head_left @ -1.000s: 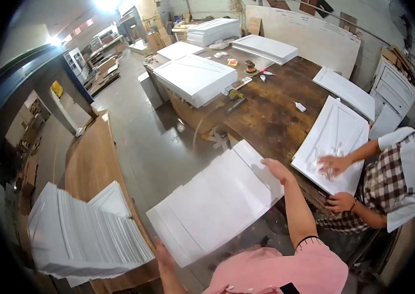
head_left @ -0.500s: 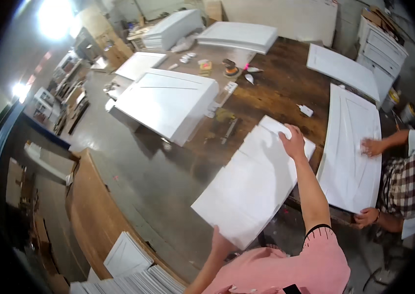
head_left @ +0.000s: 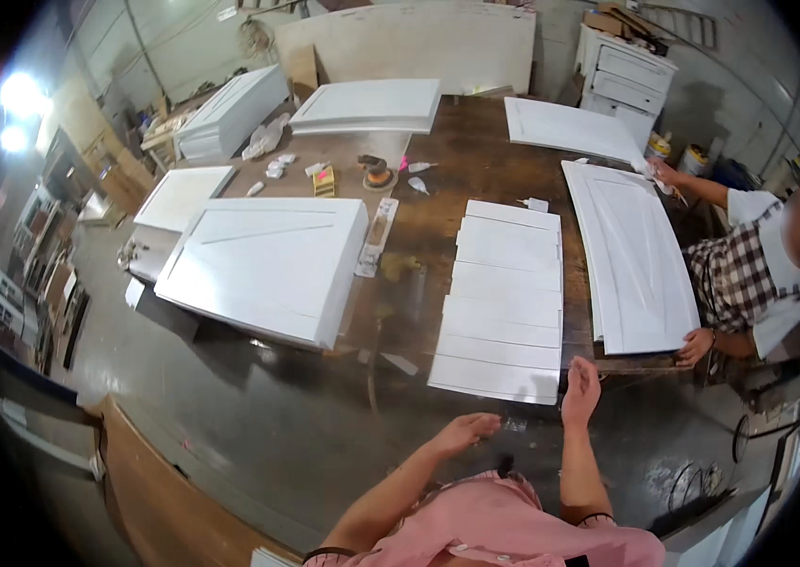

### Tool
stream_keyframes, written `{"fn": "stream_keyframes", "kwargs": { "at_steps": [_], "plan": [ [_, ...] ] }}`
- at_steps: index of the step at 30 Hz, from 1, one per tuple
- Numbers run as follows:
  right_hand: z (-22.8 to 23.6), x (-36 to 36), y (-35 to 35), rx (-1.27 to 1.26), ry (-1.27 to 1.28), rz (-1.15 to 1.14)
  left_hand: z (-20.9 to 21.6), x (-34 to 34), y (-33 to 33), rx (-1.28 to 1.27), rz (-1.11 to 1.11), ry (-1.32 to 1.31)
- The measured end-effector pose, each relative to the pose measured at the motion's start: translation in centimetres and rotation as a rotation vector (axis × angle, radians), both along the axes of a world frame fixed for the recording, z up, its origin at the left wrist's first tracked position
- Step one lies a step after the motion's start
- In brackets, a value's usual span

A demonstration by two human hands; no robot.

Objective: The person picks up a stack of white slats, carries them to a workbench, and uses a pneumatic nail gun and a template to assemble decorative cabinet door panels.

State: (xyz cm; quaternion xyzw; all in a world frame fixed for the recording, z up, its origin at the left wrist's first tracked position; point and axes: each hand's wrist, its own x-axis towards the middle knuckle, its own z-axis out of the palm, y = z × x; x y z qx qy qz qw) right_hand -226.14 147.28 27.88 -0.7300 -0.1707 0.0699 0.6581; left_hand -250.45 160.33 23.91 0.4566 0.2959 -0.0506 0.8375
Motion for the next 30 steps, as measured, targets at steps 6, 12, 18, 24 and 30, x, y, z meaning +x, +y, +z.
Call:
{"fn": "stream_keyframes", "kwargs": {
  "at_steps": [6,12,18,24,30],
  "plan": [
    [0.4,-16.1,4.8,0.114,0.08,0.077,0.6,-13.8,2.5,0.284,0.011,0.006],
    [5.1,-27.7,17.0,0.128,0.034,0.328,4.0,-24.9,7.2,0.185,0.33,0.077],
    [7.1,-32.0,29.0,0.17,0.01,0.539,5.6,-32.7,13.1,0.168,0.597,0.131],
    [4.8,-31.8,42.5,0.104,-0.072,0.533,5.4,-42.4,19.8,0.222,0.853,0.038],
    [5.0,-30.7,50.3,-0.343,-0.577,0.427,7.3,-53.4,32.5,0.537,1.06,0.243]
  ]
}}
